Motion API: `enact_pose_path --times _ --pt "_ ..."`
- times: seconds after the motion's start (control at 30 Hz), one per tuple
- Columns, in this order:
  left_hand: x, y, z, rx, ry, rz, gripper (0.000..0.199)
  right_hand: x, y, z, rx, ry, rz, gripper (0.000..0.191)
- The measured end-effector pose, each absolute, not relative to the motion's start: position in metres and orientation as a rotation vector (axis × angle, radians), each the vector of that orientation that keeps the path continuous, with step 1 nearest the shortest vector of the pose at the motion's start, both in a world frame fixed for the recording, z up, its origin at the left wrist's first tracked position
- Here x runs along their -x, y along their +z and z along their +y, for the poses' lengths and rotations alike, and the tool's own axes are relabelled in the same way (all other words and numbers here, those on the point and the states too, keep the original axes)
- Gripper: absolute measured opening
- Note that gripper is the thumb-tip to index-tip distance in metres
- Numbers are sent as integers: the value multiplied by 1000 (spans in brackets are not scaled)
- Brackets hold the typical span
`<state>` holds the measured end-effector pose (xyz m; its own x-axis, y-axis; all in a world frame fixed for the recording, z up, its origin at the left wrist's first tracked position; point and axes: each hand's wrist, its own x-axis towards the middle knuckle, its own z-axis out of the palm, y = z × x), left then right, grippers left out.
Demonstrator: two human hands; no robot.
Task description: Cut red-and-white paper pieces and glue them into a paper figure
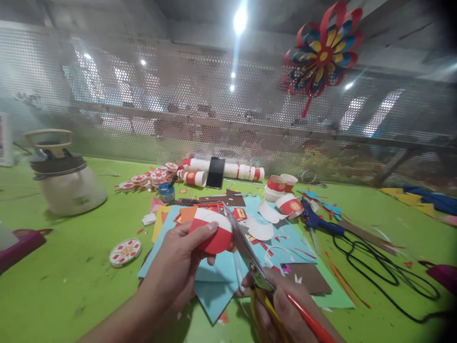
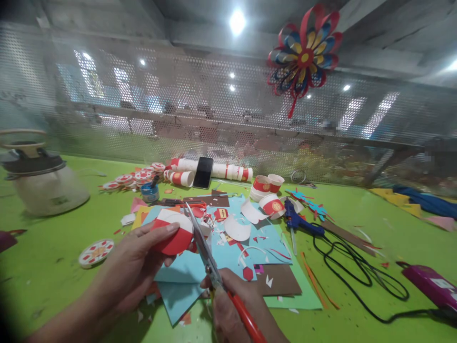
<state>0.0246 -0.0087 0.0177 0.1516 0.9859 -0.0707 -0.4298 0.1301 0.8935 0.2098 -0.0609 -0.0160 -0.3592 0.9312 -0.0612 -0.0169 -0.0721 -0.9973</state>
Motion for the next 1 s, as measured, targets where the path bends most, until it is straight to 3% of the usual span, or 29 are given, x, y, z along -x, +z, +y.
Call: enact_pose_path --times 1.0 --pt "-11 23 -1 -827 1163 845 12 -215 -9 -60 1146 1422 -1640 71"
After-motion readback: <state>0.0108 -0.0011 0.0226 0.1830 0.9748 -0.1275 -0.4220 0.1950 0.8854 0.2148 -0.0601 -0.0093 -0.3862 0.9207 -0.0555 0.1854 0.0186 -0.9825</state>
